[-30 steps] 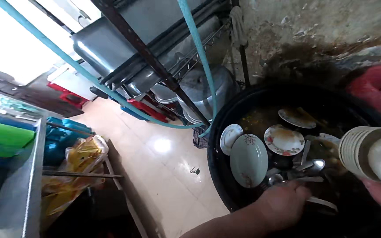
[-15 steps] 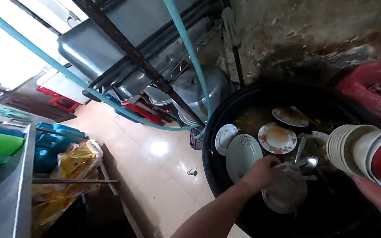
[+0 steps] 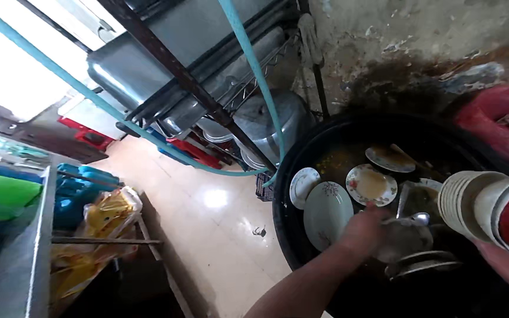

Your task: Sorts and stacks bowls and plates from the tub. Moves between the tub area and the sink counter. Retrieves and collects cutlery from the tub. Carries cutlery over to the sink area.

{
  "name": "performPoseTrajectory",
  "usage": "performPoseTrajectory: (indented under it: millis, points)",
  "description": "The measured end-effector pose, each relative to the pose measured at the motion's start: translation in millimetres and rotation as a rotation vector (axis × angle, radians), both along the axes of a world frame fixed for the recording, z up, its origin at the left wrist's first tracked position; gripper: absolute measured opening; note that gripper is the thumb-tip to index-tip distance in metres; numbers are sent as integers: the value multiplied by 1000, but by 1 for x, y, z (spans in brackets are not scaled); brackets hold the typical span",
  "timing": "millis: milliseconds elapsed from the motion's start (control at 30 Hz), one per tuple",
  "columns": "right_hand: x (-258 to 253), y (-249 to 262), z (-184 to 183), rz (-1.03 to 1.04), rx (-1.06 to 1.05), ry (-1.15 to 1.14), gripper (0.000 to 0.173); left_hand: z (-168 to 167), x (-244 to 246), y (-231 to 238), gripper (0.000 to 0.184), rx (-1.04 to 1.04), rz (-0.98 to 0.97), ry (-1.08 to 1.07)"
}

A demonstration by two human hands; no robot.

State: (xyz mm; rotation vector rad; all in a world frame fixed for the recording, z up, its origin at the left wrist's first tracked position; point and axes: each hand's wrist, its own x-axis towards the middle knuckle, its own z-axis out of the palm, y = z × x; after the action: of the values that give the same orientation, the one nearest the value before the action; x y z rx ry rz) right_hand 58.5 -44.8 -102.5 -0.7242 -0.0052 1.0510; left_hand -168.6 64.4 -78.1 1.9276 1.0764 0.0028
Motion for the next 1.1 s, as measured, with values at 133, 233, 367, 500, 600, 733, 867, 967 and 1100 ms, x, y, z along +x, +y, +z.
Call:
performPoseTrajectory:
  millis: [133, 233, 367, 500, 600, 733, 867, 967, 1100]
  points:
    - [1, -2, -3, 8, 46, 16, 38, 44, -48, 42, 27, 171, 181, -86]
    - [1, -1, -3, 19, 29, 15, 38, 38, -89, 85, 22, 162, 183, 73]
    - [1, 0, -3, 30, 35, 8, 39, -3, -99, 97, 34, 209, 30, 245]
    - [-1, 0, 1, 36, -12, -16, 38, -4, -36, 56, 31, 459, -129, 131]
    - [0, 1, 0, 41, -4, -25, 37, -16, 16, 15, 29, 382, -425, 121]
    - [3, -1, -4, 43, -22, -5, 36, -15, 36, -23, 35, 215, -366, 111]
    - [1, -4, 1, 35, -60, 24, 37, 4, 20, -28, 35, 9, -423, 29]
    - [0, -3, 0, 13, -57, 21, 36, 5, 16, -16, 30, -89, -334, 39]
    - [-2, 0, -1, 33, -43, -7, 37, 10, 12, -3, 29, -165, -139, -1]
